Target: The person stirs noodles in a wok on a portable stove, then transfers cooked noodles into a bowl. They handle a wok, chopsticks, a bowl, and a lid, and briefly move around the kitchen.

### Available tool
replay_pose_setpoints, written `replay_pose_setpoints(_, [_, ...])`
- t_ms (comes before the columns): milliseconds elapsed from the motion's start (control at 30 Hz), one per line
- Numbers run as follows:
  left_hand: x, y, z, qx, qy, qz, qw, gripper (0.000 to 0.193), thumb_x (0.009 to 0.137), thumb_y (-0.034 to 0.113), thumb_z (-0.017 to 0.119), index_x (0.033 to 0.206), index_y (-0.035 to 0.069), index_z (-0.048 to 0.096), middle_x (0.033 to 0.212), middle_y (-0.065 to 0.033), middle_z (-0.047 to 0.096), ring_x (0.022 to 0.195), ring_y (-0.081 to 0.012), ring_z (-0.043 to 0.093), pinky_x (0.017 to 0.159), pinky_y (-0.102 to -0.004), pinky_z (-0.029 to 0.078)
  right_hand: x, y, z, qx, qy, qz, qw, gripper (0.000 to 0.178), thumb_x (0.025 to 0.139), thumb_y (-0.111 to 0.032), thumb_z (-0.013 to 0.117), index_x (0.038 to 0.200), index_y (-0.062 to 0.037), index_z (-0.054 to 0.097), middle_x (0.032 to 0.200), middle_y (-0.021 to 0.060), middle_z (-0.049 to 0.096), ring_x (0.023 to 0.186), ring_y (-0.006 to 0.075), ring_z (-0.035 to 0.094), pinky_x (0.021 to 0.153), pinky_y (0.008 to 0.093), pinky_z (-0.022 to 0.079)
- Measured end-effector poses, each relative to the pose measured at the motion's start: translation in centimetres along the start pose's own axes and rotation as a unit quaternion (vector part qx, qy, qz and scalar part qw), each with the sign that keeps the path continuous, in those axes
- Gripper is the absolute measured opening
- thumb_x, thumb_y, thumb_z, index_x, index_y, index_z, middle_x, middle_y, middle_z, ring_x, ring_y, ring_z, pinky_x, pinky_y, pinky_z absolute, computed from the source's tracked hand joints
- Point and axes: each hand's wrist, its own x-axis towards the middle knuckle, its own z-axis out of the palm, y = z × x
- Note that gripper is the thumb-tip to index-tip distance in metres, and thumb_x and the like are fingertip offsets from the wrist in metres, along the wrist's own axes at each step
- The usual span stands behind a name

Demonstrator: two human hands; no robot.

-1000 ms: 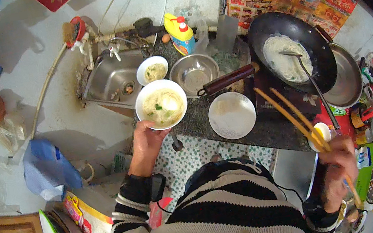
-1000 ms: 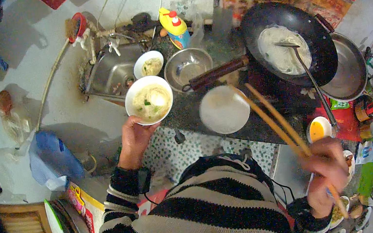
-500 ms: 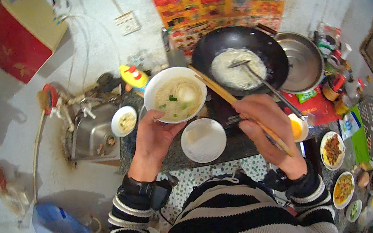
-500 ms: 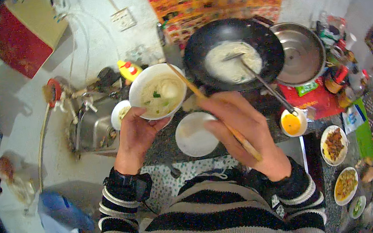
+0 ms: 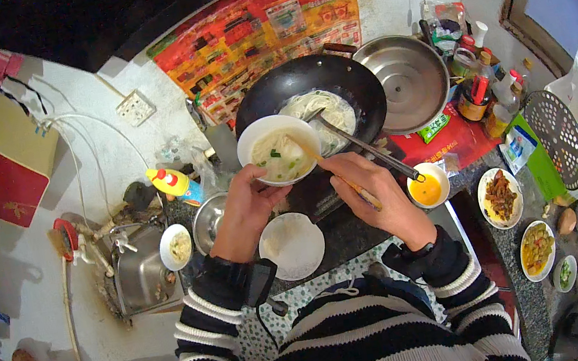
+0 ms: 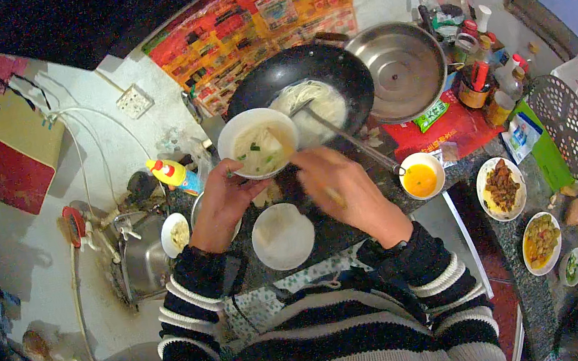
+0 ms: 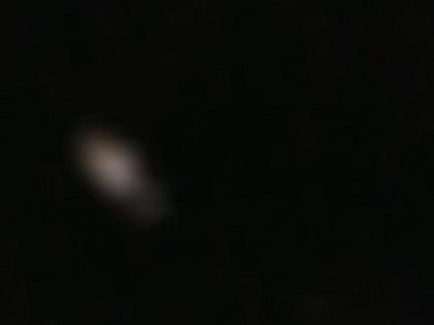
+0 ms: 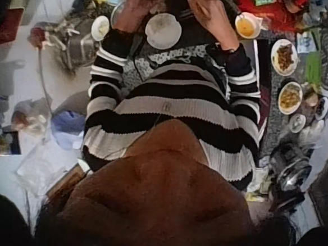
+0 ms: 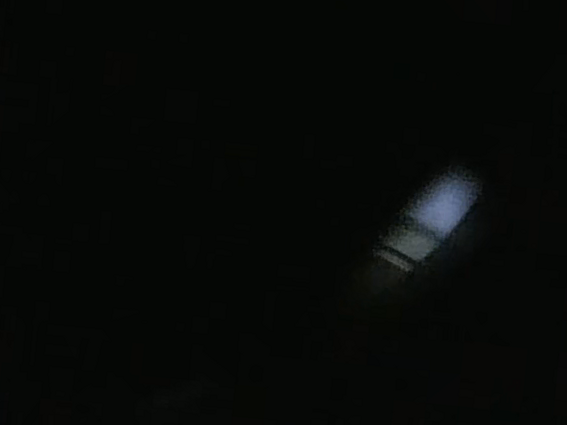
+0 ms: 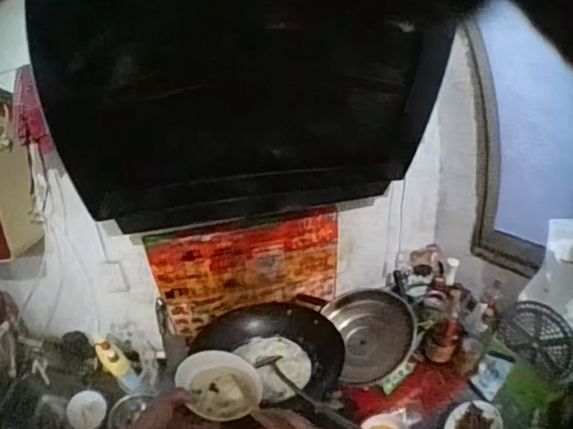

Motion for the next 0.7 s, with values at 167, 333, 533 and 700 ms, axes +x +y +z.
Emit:
replay_pose_setpoints(167, [3.0, 0.1, -0.1, 0.005, -0.012, -0.010, 1.000, 0.055, 0.076, 0.013, 0.057, 0.127, 0.000, 0.040, 0.122, -0.0203, 0.045, 0.110, -0.0374, 0.052, 0.093, -0.0497, 0.048, 0.1, 2.2, 0.6, 0.029, 0.034, -0.013, 0.999, 0.031, 0.084, -0.002, 0.059, 0.115, -0.0002, 0.057, 0.111, 0.0221, 0.060, 0.106, 0.0386, 0.057, 0.090, 0.0391, 0.048])
replay_pose_setpoints(333, [4.2, 0.3, 0.7, 0.037, 0.025, -0.009, 0.999, 0.052, 0.076, 0.015, 0.058, 0.123, -0.002, 0.043, 0.115, -0.0194, 0.050, 0.104, -0.0347, 0.055, 0.089, -0.0482, 0.049, 0.5, 3.5, 1.0, 0.014, 0.043, -0.024, 0.999, 0.030, 0.087, -0.001, 0.056, 0.117, 0.0014, 0.057, 0.111, 0.0217, 0.061, 0.100, 0.0373, 0.060, 0.087, 0.0362, 0.047])
replay_pose_setpoints(533, [6.1, 1.0, 0.5, 0.079, 0.022, -0.017, 0.997, 0.051, 0.076, 0.015, 0.058, 0.122, -0.001, 0.045, 0.115, -0.0192, 0.051, 0.097, -0.0333, 0.058, 0.083, -0.0447, 0.052, 0.8, 4.8, 1.7, 0.015, 0.038, -0.016, 0.999, 0.029, 0.088, -0.003, 0.055, 0.116, 0.0001, 0.057, 0.112, 0.0204, 0.061, 0.104, 0.0359, 0.060, 0.088, 0.0361, 0.047])
replay_pose_setpoints(700, [7.0, 1.3, 0.6, 0.113, 0.039, -0.013, 0.993, 0.046, 0.076, 0.017, 0.058, 0.117, -0.001, 0.051, 0.107, -0.0168, 0.056, 0.091, -0.0312, 0.060, 0.078, -0.0420, 0.052, 1.0, 6.3, 2.4, 0.015, 0.054, -0.055, 0.997, 0.032, 0.082, -0.003, 0.058, 0.114, -0.0010, 0.058, 0.109, 0.0213, 0.062, 0.101, 0.0375, 0.060, 0.084, 0.0400, 0.050])
